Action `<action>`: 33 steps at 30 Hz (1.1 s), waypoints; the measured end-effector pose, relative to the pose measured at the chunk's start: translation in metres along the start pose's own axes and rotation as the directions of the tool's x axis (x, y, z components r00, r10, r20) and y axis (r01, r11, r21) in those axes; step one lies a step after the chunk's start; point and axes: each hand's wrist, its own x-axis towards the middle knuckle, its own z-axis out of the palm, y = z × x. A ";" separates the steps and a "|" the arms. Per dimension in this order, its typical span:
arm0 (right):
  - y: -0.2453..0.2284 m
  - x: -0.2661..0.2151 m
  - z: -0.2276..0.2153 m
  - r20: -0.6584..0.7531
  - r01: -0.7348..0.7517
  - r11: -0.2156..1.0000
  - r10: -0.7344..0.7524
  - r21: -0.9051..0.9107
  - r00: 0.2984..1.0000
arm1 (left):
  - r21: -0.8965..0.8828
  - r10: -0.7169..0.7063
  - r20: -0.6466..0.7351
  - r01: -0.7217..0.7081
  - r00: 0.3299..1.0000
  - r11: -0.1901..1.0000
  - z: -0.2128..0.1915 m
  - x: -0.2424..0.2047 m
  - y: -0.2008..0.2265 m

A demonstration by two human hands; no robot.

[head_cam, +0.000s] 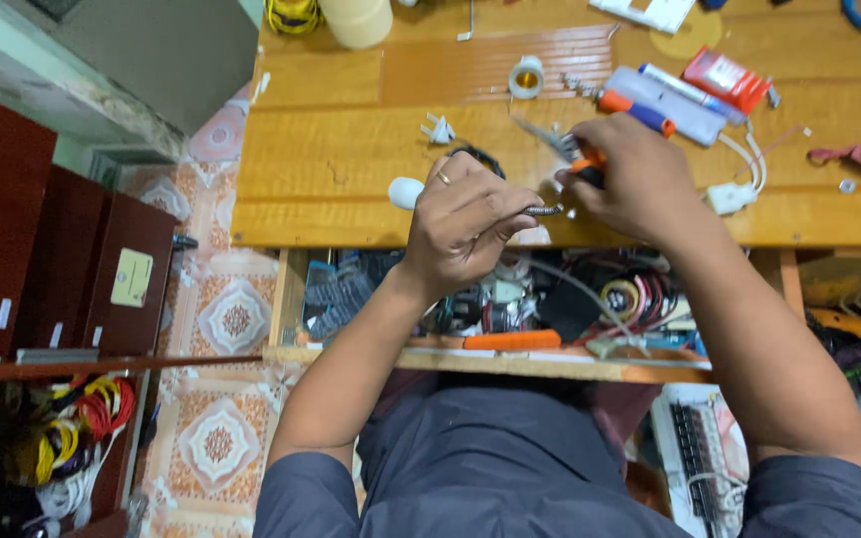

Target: Wiring a light bulb socket and plug assembly using pliers and wire strippers

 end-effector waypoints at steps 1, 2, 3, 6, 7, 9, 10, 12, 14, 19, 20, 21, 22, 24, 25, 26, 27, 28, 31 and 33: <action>0.001 0.006 0.002 -0.009 0.002 1.000 -0.002 -0.004 1.000 | 0.000 0.010 -0.001 -0.010 1.000 1.000 0.002 0.004 -0.005; 0.002 0.011 0.004 0.041 -0.005 0.999 0.007 -0.050 0.999 | 0.029 0.021 0.005 -0.021 1.000 0.999 0.003 0.007 -0.009; 0.002 0.016 0.007 0.090 -0.010 0.995 0.019 -0.096 0.996 | 0.058 0.031 0.012 -0.032 0.999 0.998 0.005 0.010 -0.014; 0.033 0.010 0.048 0.067 -0.046 0.983 0.059 -0.180 0.996 | 0.114 0.030 0.036 -0.034 0.999 0.993 0.009 0.010 -0.032; 0.036 0.008 0.051 0.069 -0.047 0.983 0.061 -0.179 0.996 | 0.113 0.027 0.037 -0.031 0.999 0.993 0.011 0.009 -0.039; 0.041 0.003 0.058 0.052 -0.067 0.982 0.077 -0.175 0.996 | 0.187 0.017 0.067 -0.029 0.998 0.982 0.014 0.002 -0.051; 0.042 0.002 0.059 0.058 -0.067 0.983 0.078 -0.174 0.995 | 0.187 0.010 0.066 -0.022 0.998 0.982 0.016 0.000 -0.053; 0.042 0.002 0.061 -0.015 -0.015 0.977 0.012 -0.214 1.000 | 0.242 0.001 0.074 -0.019 0.997 0.970 0.016 -0.003 -0.057; 0.040 0.002 0.054 -0.061 0.034 0.976 -0.048 -0.213 0.997 | 0.263 -0.011 0.077 -0.010 0.997 0.965 0.016 -0.007 -0.060; 0.026 0.001 0.038 -0.209 0.196 0.957 -0.240 -0.214 0.948 | 0.341 -0.040 0.110 0.000 0.993 0.940 0.017 -0.023 -0.073; 0.016 0.001 0.032 -0.304 0.271 0.960 -0.281 -0.075 0.911 | 0.360 -0.038 0.115 -0.006 0.993 0.933 0.017 -0.026 -0.076; 0.006 0.002 0.027 -0.402 0.351 0.935 -0.299 0.059 0.865 | 0.379 -0.037 0.121 -0.011 0.992 0.925 0.018 -0.030 -0.079; 0.004 -0.001 0.029 -0.393 0.348 0.935 -0.297 0.064 0.870 | 0.378 -0.048 0.119 -0.001 0.992 0.926 0.018 -0.030 -0.078; -0.001 -0.007 0.032 -0.419 0.361 0.927 -0.291 0.097 0.860 | 0.368 -0.054 0.117 0.008 0.992 0.930 0.020 -0.028 -0.076; -0.001 -0.006 0.033 -0.413 0.358 0.928 -0.289 0.100 0.864 | 0.365 -0.062 0.116 0.015 0.991 0.931 0.021 -0.030 -0.076; -0.001 -0.006 0.034 -0.430 0.355 0.930 -0.282 0.099 0.858 | 0.366 -0.061 0.126 0.011 0.990 0.931 0.022 -0.031 -0.075; -0.001 -0.006 0.035 -0.447 0.351 0.931 -0.275 0.097 0.851 | 0.367 -0.060 0.135 0.006 0.989 0.930 0.023 -0.033 -0.074; 0.000 -0.006 0.036 -0.443 0.347 0.933 -0.271 0.099 0.855 | 0.364 -0.065 0.136 0.011 0.989 0.932 0.024 -0.034 -0.075; 0.001 -0.003 0.037 -0.428 0.369 0.918 -0.277 0.148 0.860 | 0.380 -0.066 0.156 0.002 0.986 0.925 0.025 -0.038 -0.075; 0.002 0.000 0.035 -0.469 0.432 0.874 -0.292 0.223 0.833 | 0.368 -0.122 0.187 0.046 0.975 0.929 0.023 -0.039 -0.075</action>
